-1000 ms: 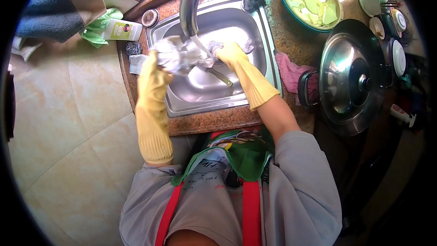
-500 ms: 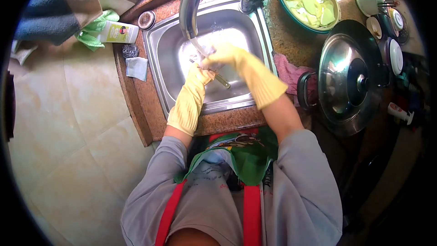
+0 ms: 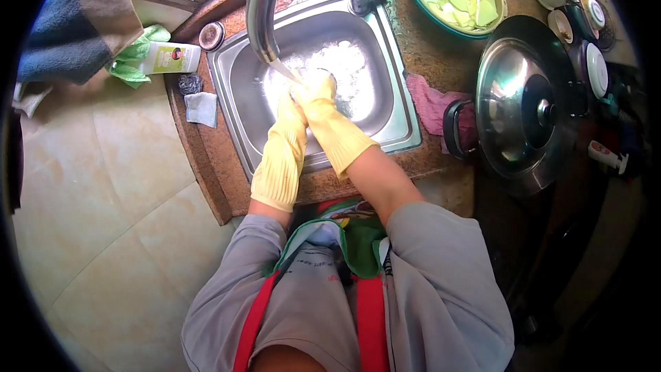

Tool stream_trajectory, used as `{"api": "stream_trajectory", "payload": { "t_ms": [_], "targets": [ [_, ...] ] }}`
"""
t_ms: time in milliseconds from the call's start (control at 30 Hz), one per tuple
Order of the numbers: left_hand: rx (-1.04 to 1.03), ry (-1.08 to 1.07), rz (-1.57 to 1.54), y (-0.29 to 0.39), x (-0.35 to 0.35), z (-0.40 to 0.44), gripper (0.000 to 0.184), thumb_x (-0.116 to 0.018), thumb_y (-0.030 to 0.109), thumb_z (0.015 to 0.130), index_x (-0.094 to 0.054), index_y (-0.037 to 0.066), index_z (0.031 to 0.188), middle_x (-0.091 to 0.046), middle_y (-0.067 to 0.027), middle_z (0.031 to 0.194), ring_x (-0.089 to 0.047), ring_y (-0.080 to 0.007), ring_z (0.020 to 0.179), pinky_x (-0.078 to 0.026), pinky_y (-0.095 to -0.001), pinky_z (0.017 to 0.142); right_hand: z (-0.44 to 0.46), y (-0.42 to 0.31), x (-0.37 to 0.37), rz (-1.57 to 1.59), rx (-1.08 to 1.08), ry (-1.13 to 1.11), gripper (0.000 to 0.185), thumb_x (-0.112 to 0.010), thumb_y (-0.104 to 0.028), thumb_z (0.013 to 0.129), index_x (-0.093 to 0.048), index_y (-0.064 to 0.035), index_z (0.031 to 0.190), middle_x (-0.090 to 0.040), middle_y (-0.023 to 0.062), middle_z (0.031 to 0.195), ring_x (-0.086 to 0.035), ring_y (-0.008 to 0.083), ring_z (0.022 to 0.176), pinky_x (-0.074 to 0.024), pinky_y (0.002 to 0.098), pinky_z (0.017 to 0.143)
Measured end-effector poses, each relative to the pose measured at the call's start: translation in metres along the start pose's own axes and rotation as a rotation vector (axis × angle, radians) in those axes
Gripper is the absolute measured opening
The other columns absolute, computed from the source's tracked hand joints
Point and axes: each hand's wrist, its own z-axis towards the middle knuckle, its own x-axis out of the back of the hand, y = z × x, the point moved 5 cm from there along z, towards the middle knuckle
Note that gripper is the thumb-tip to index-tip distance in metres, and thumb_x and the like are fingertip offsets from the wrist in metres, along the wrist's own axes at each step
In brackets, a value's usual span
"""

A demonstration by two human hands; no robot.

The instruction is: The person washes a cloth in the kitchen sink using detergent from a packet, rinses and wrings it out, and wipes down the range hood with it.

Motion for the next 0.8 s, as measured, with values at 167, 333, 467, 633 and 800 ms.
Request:
{"api": "stream_trajectory", "payload": {
  "t_ms": [167, 333, 467, 633, 800],
  "targets": [
    [0.090, 0.104, -0.202, 0.004, 0.012, -0.020, 0.050, -0.050, 0.054, 0.103, -0.060, 0.018, 0.135, -0.063, -0.0118, 0.135, -0.059, -0.0310, 0.123, -0.047, -0.0486, 0.105, 0.005, -0.013, 0.026, 0.593, -0.591, -0.380, 0.031, -0.072, -0.031, 0.093, -0.074, -0.0006, 0.099, -0.073, 0.0129, 0.085, -0.067, 0.0213, 0.068, -0.0515, 0.0370, 0.064],
    [0.202, 0.273, -0.119, 0.008, -0.033, -0.057, 0.051, -0.046, 0.043, 0.106, -0.056, 0.007, 0.141, -0.060, -0.0139, 0.139, -0.054, -0.0338, 0.133, -0.043, -0.0494, 0.113, -0.025, -0.111, 0.076, -0.041, -0.339, -0.821, 0.051, -0.067, -0.043, 0.090, -0.071, 0.0005, 0.116, -0.072, 0.0116, 0.091, -0.067, 0.0196, 0.076, -0.0524, 0.0358, 0.062],
    [0.237, 0.011, -0.097, 0.015, -0.052, -0.068, 0.050, -0.043, 0.037, 0.106, -0.053, 0.004, 0.142, -0.059, -0.0153, 0.140, -0.055, -0.0336, 0.132, -0.044, -0.0491, 0.113, -0.058, -0.130, 0.078, -0.168, -0.139, -0.988, 0.064, -0.067, -0.055, 0.086, -0.070, -0.0003, 0.119, -0.070, 0.0231, 0.120, -0.066, 0.0339, 0.113, -0.0507, 0.0426, 0.098],
    [0.265, -0.254, -0.095, 0.025, -0.071, -0.075, 0.050, -0.038, 0.030, 0.106, -0.049, -0.001, 0.144, -0.058, -0.0171, 0.142, -0.057, -0.0335, 0.131, -0.045, -0.0486, 0.113, 0.020, -0.081, 0.090, 0.495, -0.176, -0.688, 0.040, -0.070, -0.043, 0.091, -0.078, -0.0073, 0.106, -0.076, 0.0082, 0.098, -0.066, 0.0164, 0.096, -0.0473, 0.0318, 0.091],
    [0.286, -0.317, -0.129, 0.024, -0.064, -0.082, 0.049, -0.035, 0.024, 0.106, -0.046, -0.004, 0.145, -0.057, -0.0185, 0.143, -0.058, -0.0334, 0.130, -0.047, -0.0482, 0.113, 0.062, 0.031, 0.048, 0.766, -0.314, -0.697, 0.039, -0.063, -0.038, 0.098, -0.071, -0.0071, 0.121, -0.073, 0.0039, 0.113, -0.063, 0.0142, 0.108, -0.0446, 0.0308, 0.098]
  ]
}}
